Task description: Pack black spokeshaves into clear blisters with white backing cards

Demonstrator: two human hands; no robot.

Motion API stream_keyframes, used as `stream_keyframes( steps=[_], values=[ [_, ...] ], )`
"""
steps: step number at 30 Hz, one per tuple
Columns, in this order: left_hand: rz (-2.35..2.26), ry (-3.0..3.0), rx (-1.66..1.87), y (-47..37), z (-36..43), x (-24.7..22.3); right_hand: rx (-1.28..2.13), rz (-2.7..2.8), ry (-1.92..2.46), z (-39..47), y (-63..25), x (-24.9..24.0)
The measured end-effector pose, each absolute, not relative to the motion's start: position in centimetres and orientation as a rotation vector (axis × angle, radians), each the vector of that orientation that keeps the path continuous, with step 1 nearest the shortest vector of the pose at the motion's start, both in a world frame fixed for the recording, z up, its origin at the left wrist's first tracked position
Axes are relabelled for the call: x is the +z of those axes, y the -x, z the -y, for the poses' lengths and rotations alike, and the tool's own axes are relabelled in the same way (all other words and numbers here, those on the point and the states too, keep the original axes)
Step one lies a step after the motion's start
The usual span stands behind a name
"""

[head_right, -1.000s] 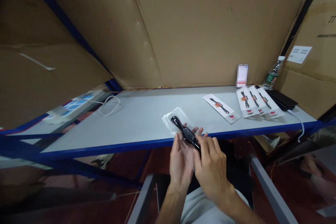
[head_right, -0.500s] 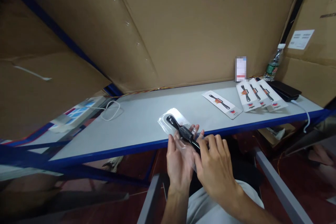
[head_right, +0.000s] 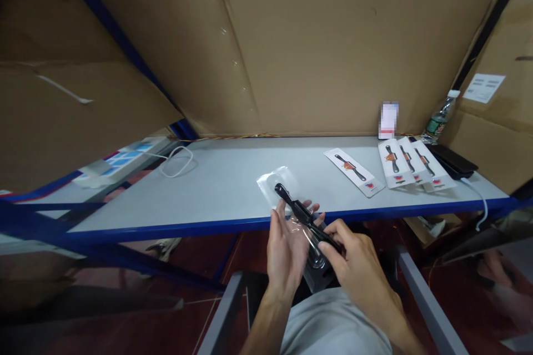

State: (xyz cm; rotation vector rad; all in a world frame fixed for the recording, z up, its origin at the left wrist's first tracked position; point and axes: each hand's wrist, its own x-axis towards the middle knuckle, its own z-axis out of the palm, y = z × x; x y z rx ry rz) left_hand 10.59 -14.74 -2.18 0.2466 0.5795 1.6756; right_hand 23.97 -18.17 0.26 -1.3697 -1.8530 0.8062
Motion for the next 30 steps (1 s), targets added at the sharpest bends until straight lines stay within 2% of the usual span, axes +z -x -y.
stream_keyframes(
  steps=[11, 16, 25, 30],
  values=[
    [-0.569, -0.470, 1.567, -9.2, 14.5, -2.3, 0.276, 1.093, 1.315, 19.4, -25.6, 1.4],
    [-0.594, -0.625, 1.427, -9.1, 14.5, -2.3, 0.263, 0.889, 1.210, 19.8, -26.6, 2.1],
    [-0.495, -0.609, 1.063, -10.8, 15.4, -2.7, 0.576, 1.376, 1.306, 17.7, -27.3, 3.2],
    [-0.510, -0.572, 0.939, -12.6, 16.4, -2.9, 0.439, 1.601, 1.422, 13.1, -26.5, 2.9]
  ],
)
